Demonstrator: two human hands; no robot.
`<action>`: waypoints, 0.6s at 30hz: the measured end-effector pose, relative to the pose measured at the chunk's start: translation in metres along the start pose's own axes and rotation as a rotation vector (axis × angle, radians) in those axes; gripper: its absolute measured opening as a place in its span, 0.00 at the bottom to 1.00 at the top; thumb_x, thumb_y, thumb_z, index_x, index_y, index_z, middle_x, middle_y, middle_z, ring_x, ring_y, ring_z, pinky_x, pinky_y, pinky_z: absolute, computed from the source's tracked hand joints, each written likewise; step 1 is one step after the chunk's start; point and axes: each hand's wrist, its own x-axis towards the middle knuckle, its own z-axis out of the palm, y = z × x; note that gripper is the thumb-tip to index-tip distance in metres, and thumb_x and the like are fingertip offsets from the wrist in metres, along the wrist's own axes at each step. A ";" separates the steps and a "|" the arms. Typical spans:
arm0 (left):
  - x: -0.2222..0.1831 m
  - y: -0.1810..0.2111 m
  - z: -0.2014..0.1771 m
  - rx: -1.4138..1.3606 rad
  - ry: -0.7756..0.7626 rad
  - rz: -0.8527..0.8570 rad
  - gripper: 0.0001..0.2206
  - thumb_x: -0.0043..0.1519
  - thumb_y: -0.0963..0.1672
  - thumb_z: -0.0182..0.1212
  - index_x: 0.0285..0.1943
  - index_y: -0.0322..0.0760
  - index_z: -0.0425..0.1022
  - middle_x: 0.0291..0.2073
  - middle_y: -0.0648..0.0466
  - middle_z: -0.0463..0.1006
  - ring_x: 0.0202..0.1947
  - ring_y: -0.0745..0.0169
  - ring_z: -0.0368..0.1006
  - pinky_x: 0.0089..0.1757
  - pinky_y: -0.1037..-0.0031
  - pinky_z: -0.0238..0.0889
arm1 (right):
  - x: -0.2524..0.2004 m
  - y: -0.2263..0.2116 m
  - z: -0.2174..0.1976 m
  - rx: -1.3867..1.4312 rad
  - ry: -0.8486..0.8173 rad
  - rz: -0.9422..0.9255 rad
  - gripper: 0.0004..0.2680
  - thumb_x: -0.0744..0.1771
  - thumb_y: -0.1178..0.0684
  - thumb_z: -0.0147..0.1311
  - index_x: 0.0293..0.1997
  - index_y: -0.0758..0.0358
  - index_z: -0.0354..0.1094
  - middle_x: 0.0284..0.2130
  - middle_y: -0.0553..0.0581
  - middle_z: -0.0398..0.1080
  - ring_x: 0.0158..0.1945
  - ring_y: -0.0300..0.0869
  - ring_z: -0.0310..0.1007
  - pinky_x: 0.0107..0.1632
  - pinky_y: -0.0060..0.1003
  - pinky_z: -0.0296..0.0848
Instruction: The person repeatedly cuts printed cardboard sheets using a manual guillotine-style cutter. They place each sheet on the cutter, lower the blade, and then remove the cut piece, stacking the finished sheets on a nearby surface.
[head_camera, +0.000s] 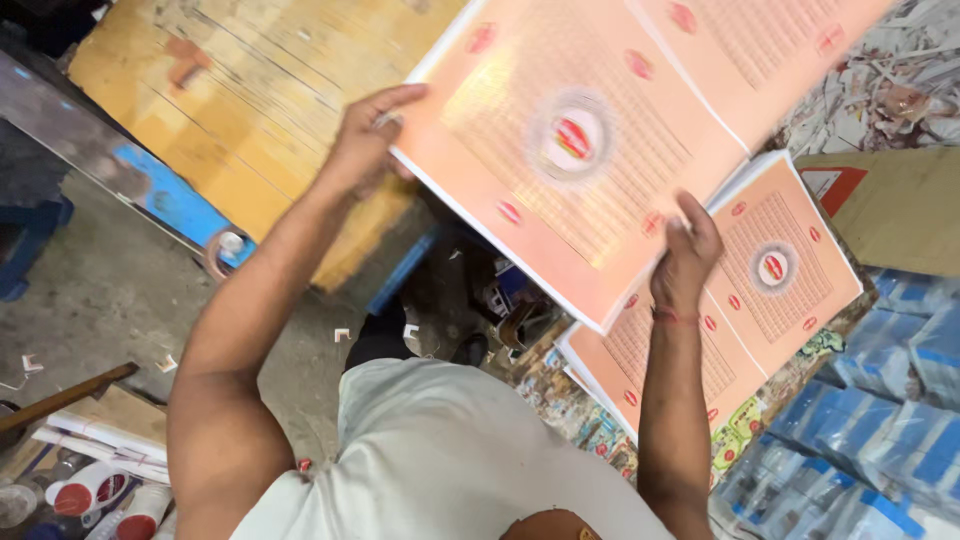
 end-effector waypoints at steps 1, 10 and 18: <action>0.023 -0.018 -0.038 0.120 0.054 -0.010 0.23 0.66 0.35 0.42 0.69 0.36 0.72 0.43 0.42 0.83 0.24 0.60 0.74 0.25 0.75 0.69 | 0.020 0.008 0.035 -0.096 -0.039 0.033 0.15 0.68 0.66 0.51 0.63 0.77 0.65 0.58 0.65 0.70 0.59 0.46 0.73 0.63 0.37 0.72; 0.116 -0.105 -0.276 1.219 0.827 0.168 0.14 0.69 0.39 0.54 0.61 0.42 0.79 0.51 0.38 0.78 0.49 0.40 0.77 0.49 0.56 0.71 | 0.094 0.110 0.301 -0.579 -0.276 0.163 0.13 0.67 0.61 0.57 0.58 0.67 0.72 0.44 0.68 0.75 0.44 0.51 0.74 0.47 0.42 0.73; 0.144 -0.108 -0.411 1.247 0.742 0.063 0.14 0.65 0.39 0.58 0.59 0.40 0.77 0.49 0.43 0.79 0.49 0.40 0.74 0.47 0.55 0.67 | -0.055 0.032 0.071 -0.594 0.195 0.092 0.06 0.69 0.59 0.61 0.34 0.64 0.68 0.29 0.52 0.71 0.28 0.37 0.68 0.34 0.30 0.69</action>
